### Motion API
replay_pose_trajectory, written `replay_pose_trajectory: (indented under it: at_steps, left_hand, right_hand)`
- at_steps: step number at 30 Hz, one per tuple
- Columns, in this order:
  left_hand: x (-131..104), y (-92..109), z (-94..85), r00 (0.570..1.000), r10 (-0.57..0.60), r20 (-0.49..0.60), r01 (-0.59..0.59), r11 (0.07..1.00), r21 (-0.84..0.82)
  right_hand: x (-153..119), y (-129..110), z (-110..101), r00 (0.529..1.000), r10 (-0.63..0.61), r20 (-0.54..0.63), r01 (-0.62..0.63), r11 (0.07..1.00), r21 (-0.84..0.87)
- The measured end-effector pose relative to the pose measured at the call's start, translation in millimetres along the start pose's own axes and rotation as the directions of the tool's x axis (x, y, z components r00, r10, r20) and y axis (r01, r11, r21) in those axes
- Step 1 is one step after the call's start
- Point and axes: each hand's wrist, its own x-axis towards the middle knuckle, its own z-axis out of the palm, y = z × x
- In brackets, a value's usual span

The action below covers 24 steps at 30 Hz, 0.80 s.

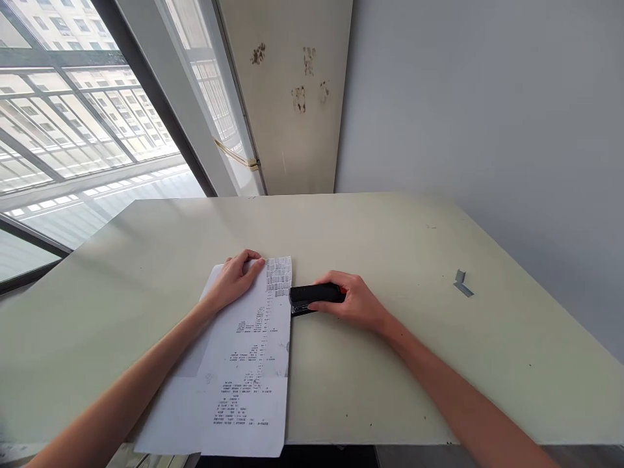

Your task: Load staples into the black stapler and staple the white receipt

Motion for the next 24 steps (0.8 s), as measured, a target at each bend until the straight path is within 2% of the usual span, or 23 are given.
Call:
replay_pose_trajectory:
  at_steps: [7,10,13,16,19,22,24]
  left_hand:
    - [-10,16,23.0,0.999,-0.014,-0.047,0.013,1.0,-0.019]
    - [-14,22,30.8,0.995,-0.018,-0.097,0.014,0.999,-0.038]
    - [-20,25,29.5,0.994,0.041,-0.104,-0.051,0.994,-0.092]
    - [-35,22,20.1,0.988,0.153,-0.007,-0.153,0.98,-0.13]
    - [-59,17,11.9,0.945,0.313,0.096,-0.301,0.946,-0.117]
    - [-80,12,11.0,0.868,0.464,0.178,-0.456,0.886,-0.082]
    - [-87,11,13.5,0.827,0.52,0.216,-0.524,0.851,-0.042]
  right_hand:
    - [-3,5,4,0.999,0.009,-0.04,-0.011,1.0,-0.028]
    - [-3,5,4,0.998,-0.034,-0.058,0.029,0.996,-0.081]
    - [-4,2,-1,0.997,-0.076,-0.023,0.071,0.984,-0.162]
    - [-10,-4,-7,0.997,-0.062,0.035,0.069,0.968,-0.242]
    - [-16,-10,-7,0.999,-0.012,-0.032,0.003,0.964,-0.267]
    - [-15,-18,0,0.99,0.067,-0.123,-0.098,0.958,-0.27]
    - [-9,-24,7,0.983,0.091,-0.16,-0.137,0.943,-0.303]
